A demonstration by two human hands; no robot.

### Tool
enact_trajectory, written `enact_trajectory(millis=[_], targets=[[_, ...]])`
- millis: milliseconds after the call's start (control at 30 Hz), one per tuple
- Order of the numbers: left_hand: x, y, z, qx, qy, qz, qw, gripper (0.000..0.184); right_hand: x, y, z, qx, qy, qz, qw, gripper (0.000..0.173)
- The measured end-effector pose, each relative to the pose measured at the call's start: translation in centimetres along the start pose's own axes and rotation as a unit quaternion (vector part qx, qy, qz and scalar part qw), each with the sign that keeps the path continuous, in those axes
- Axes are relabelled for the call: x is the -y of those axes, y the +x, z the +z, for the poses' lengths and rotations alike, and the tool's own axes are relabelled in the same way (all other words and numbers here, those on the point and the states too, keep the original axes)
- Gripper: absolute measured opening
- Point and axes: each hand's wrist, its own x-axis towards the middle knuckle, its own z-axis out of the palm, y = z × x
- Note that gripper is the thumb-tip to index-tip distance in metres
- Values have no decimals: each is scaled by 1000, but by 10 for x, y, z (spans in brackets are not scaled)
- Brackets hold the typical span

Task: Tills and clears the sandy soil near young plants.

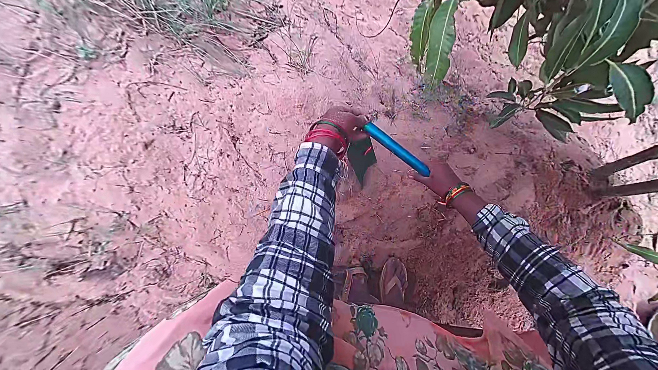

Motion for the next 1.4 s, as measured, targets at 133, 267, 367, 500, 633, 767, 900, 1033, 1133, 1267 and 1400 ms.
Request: enact_trajectory(millis=[133, 267, 367, 500, 633, 767, 900, 1033, 1133, 1267, 1400], targets=[[4, -10, -5, 1, -20, -26, 999, 34, -4, 4, -21, 22, -40, -33, 998, 48], [20, -9, 29, 24, -64, -34, 997, 32, -37, -1, -52, 39, -109, -8, 993, 49], [44, -8, 83, 62, -134, 30, 989, 32, -72, -20, -95, 7, -194, 51, 980, 46], [39, -30, 149, 151, -158, 121, 968, 32, -101, -74, -165, -70, -283, 104, 951, 24], [-7, -45, 149, 194, -99, 187, 958, 32, -91, -113, -170, -86, -167, 93, 978, 35], [-38, -44, 102, 125, -9, 179, 976, 31, -49, -93, -107, -91, -44, 74, 992, 47], [-70, -56, 52, 3, 52, 264, 963, 34, 10, -41, -68, -182, 44, 17, 982, 48], [-96, -47, 32, -97, 60, 343, 933, 44, 51, 22, -66, -237, 110, -42, 964, 52], [-77, -18, 28, -116, 108, 281, 947, 57, 43, 61, -61, -185, 93, -50, 977, 52], [0, 30, 33, -54, 260, 109, 958, 54, -28, 85, -45, -25, -72, -3, 997, 53], [25, 35, 63, 18, 216, 150, 965, 58, -67, 65, -54, -37, -97, 18, 994, 50]])
